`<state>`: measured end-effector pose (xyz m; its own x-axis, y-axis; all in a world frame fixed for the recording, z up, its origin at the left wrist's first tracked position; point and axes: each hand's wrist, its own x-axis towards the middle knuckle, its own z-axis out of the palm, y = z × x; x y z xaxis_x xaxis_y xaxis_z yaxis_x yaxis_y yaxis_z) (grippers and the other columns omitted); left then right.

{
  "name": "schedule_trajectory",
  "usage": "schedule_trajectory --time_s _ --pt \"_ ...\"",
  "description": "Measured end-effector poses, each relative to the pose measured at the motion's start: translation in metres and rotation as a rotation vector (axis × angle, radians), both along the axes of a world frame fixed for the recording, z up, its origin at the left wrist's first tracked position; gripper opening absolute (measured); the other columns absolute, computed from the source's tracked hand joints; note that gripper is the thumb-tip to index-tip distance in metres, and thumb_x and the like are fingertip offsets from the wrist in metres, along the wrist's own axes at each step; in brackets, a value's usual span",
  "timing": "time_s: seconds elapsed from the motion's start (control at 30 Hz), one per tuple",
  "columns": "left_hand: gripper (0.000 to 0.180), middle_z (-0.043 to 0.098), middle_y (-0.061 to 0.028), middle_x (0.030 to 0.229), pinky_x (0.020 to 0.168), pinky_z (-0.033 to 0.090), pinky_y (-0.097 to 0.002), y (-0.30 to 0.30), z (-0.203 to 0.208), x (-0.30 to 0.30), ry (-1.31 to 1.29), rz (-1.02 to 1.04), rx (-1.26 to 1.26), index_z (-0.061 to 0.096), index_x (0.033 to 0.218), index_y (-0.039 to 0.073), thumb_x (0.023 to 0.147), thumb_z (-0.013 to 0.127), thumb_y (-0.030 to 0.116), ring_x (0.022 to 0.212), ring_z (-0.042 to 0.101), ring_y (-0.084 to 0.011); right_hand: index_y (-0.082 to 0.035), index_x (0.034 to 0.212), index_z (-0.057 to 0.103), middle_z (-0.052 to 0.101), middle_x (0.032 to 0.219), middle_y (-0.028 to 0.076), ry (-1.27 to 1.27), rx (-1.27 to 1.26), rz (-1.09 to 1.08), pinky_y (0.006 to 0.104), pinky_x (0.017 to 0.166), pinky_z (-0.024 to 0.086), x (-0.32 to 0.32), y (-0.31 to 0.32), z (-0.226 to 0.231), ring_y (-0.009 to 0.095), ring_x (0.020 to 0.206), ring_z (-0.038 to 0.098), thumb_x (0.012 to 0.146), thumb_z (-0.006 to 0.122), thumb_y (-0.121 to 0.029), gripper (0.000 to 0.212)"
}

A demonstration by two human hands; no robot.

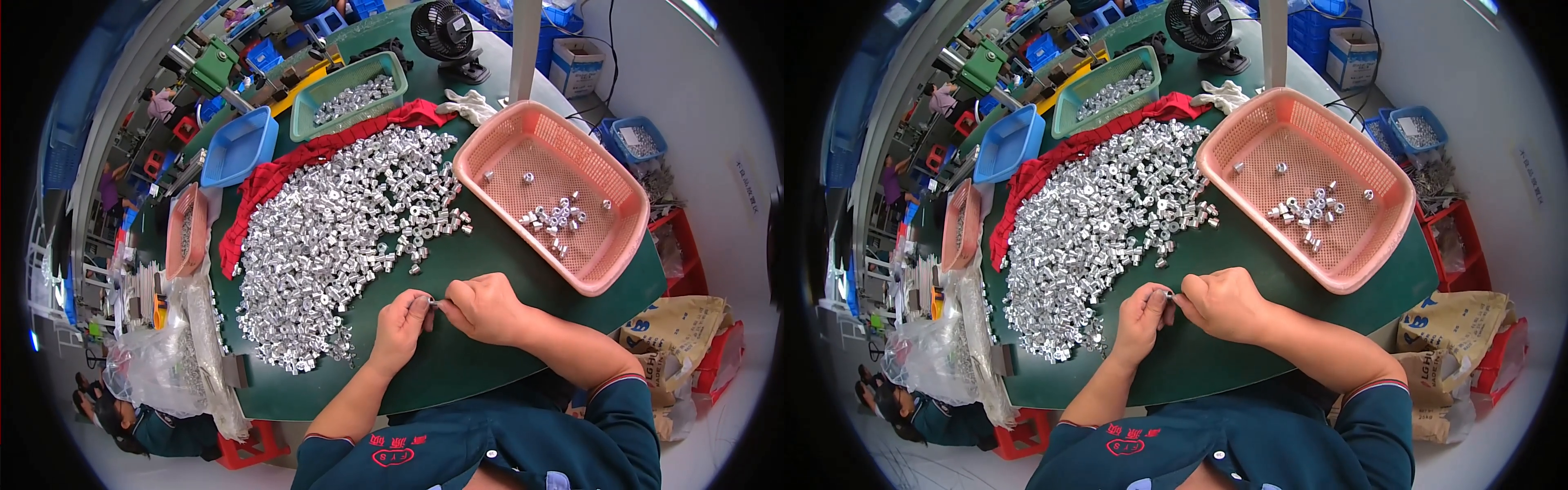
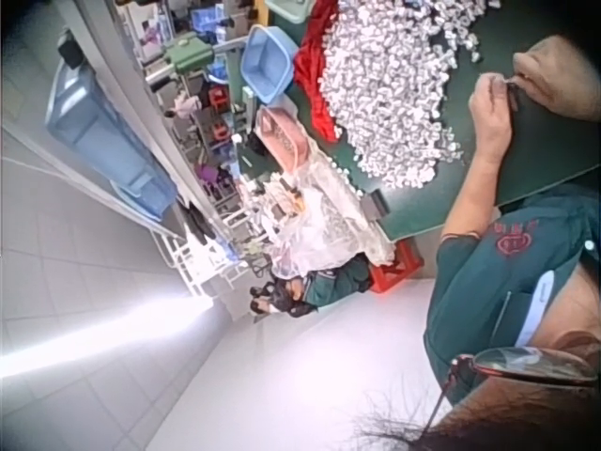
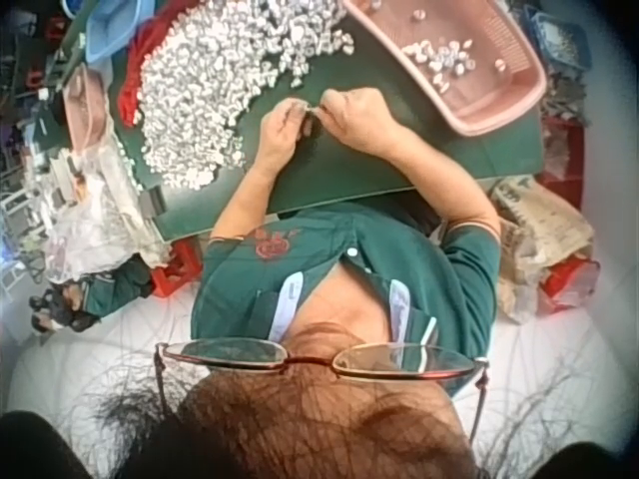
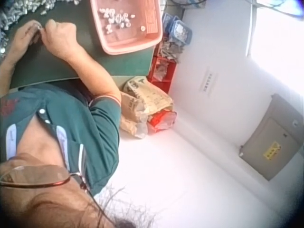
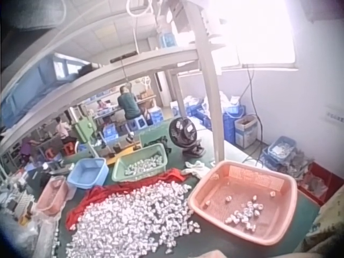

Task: The person assembles small metal pins and plastic components by hand on a workbench.

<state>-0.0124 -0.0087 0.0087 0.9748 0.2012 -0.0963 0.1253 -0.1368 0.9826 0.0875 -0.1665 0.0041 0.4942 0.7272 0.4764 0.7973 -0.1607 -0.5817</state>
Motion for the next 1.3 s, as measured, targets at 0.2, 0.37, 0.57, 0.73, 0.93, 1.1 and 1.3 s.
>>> schedule_trajectory --time_s 0.2,0.37,0.57,0.73,0.93,1.1,1.3 --pt "0.034 0.049 0.0020 0.062 0.049 0.032 -0.0222 0.003 -0.001 -0.001 0.120 0.009 -0.297 0.055 0.079 0.002 0.099 0.046 0.028 0.055 0.043 -0.0057 -0.008 0.069 0.044 0.050 0.052 0.007 -0.177 0.094 0.026 0.0365 0.043 0.044 -0.001 0.003 0.000 0.027 0.046 0.055 0.076 0.069 -0.015 0.026" --pt "0.025 0.053 -0.0007 0.068 0.054 0.038 -0.0224 0.002 -0.008 -0.002 -0.013 -0.025 -0.107 0.056 0.089 0.001 0.097 0.051 0.024 0.061 0.049 -0.0079 -0.006 0.071 0.048 0.053 0.054 0.011 0.059 0.003 -0.004 0.0397 0.045 0.045 -0.005 0.001 0.000 0.030 0.048 0.056 0.082 0.065 -0.017 0.023" --pt "0.020 0.059 -0.0049 0.083 0.062 0.045 -0.0244 -0.007 0.000 0.000 -0.220 -0.051 0.273 0.054 0.105 0.000 0.091 0.060 0.012 0.069 0.053 -0.0087 -0.001 0.082 0.055 0.056 0.061 0.018 0.568 -0.050 0.033 0.0446 0.054 0.045 -0.005 0.002 -0.002 0.038 0.058 0.057 0.092 0.052 -0.025 0.027" --pt "0.018 0.061 -0.0091 0.080 0.060 0.048 -0.0279 -0.010 0.000 0.002 -0.291 -0.003 0.323 0.055 0.102 0.001 0.090 0.061 0.013 0.067 0.060 -0.0170 0.000 0.081 0.054 0.056 0.064 0.020 0.862 -0.135 0.103 0.0431 0.058 0.045 0.000 0.001 0.010 0.039 0.063 0.057 0.095 0.048 -0.027 0.030" --pt "0.019 0.058 -0.0045 0.071 0.051 0.039 -0.0218 -0.002 0.002 -0.001 -0.041 0.057 -0.071 0.056 0.093 0.001 0.096 0.051 0.020 0.056 0.051 -0.0096 -0.001 0.076 0.053 0.055 0.059 0.018 0.276 0.036 -0.030 0.0428 0.051 0.043 -0.005 0.001 0.007 0.038 0.056 0.056 0.093 0.052 -0.024 0.029" --pt "0.019 0.055 -0.0035 0.069 0.048 0.037 -0.0200 0.014 -0.001 -0.001 0.006 0.075 -0.296 0.052 0.090 0.003 0.097 0.046 0.020 0.054 0.048 -0.0074 0.000 0.075 0.051 0.052 0.057 0.020 0.704 0.016 -0.120 0.0422 0.049 0.042 0.011 -0.002 0.011 0.037 0.053 0.055 0.090 0.054 -0.022 0.027" --pt "0.015 0.055 -0.0063 0.087 0.048 0.040 -0.0230 0.025 -0.006 0.019 -0.029 0.209 -0.378 0.050 0.104 0.005 0.091 0.050 0.013 0.060 0.051 -0.0111 0.000 0.075 0.051 0.053 0.059 0.020 0.581 0.069 -0.109 0.0431 0.050 0.043 0.006 -0.001 0.012 0.038 0.055 0.056 0.091 0.053 -0.022 0.027"
